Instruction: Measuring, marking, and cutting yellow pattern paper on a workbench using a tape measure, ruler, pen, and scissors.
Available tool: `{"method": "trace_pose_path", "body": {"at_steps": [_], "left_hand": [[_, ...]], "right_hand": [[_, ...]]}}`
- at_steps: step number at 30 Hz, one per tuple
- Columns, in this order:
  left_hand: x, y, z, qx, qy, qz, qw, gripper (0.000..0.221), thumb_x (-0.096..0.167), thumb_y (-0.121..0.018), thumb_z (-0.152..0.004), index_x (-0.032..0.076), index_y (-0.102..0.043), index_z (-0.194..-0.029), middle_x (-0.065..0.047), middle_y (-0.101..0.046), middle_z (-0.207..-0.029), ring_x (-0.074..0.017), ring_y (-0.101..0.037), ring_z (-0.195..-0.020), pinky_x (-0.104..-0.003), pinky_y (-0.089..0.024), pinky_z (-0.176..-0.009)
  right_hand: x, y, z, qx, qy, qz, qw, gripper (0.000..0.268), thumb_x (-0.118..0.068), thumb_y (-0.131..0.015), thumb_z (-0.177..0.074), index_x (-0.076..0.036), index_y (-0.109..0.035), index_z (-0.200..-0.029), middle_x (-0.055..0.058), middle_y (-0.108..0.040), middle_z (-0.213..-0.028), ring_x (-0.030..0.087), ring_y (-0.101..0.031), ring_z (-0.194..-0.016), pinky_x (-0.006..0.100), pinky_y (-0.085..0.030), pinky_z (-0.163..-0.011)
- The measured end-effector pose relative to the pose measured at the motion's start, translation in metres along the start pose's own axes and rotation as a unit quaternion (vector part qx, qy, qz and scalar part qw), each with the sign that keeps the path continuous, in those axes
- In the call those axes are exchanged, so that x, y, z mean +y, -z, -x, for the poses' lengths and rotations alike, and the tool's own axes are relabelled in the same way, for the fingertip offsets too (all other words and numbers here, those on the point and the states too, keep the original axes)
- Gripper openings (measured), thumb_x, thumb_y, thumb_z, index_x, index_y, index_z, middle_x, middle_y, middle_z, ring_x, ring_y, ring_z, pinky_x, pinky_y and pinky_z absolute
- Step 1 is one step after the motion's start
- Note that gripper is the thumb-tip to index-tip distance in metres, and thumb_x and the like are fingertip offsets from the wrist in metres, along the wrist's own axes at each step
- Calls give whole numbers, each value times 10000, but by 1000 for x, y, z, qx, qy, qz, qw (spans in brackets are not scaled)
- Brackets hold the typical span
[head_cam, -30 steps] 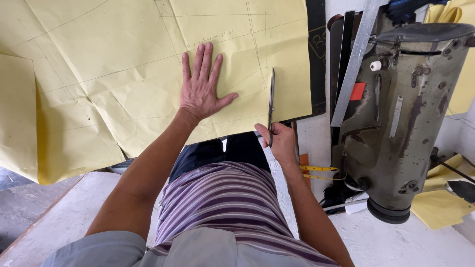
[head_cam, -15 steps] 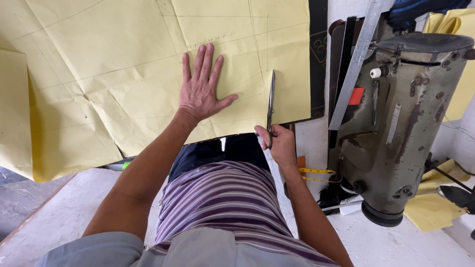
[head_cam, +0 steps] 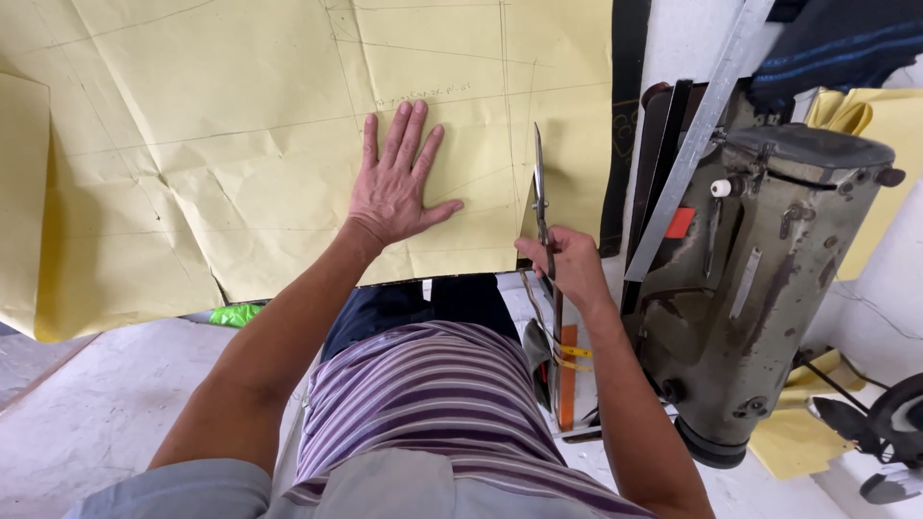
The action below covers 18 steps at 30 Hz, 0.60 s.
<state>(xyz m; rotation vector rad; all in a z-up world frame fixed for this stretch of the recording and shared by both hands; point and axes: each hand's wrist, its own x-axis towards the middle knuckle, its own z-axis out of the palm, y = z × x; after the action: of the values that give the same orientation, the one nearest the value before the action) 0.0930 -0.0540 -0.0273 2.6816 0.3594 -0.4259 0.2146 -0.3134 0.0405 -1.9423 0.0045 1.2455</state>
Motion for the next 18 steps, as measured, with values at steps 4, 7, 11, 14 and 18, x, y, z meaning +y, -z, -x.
{"method": "trace_pose_path", "body": {"at_steps": [4, 7, 11, 14, 18], "left_hand": [[-1, 0, -1, -11, 5, 11, 1000, 1048, 867, -267, -879, 197, -103, -1667, -111, 59, -1722, -316, 82, -1582, -647, 77, -1252], [-2, -1, -1, 5, -3, 13, 1000, 1039, 854, -264, -891, 174, -142, -1666, -122, 34, -1726, -315, 63, -1585, -639, 61, -1263], [-1, -1, 0, 6, -5, 12, 1000, 1032, 850, -258, -895, 173, -137, -1665, -127, 32, -1726, -324, 58, -1585, -644, 59, -1259], [-1, 0, 0, 14, -9, 10, 1000, 1025, 841, -274, -902, 167, -144, -1663, -133, 18, -1726, -328, 46, -1586, -644, 50, -1259], [-2, -5, 0, 23, -11, 6, 1000, 1029, 848, -271, -899, 170, -149, -1662, -133, 12, -1726, -328, 41, -1585, -644, 45, -1259]], "right_hand": [[-10, -4, 0, 2, 1, 10, 1000, 412, -281, -907, -835, -39, -631, -648, 78, -617, -507, 102, -585, -492, 204, -424, -534], [-7, -7, 0, 16, -1, 12, 1000, 418, -272, -894, -844, -49, -616, -627, 70, -599, -476, 87, -557, -462, 192, -412, -504], [1, -9, -7, 34, 11, -4, 999, 433, -260, -904, -846, -58, -603, -609, 68, -583, -452, 86, -564, -428, 179, -406, -461], [-6, -11, -14, 30, 23, 1, 999, 424, -266, -897, -855, -65, -609, -619, 68, -580, -449, 80, -535, -431, 184, -394, -466], [-23, -15, -22, 25, 44, -3, 999, 419, -302, -894, -874, -68, -629, -649, 67, -592, -464, 77, -521, -443, 191, -374, -481]]}}
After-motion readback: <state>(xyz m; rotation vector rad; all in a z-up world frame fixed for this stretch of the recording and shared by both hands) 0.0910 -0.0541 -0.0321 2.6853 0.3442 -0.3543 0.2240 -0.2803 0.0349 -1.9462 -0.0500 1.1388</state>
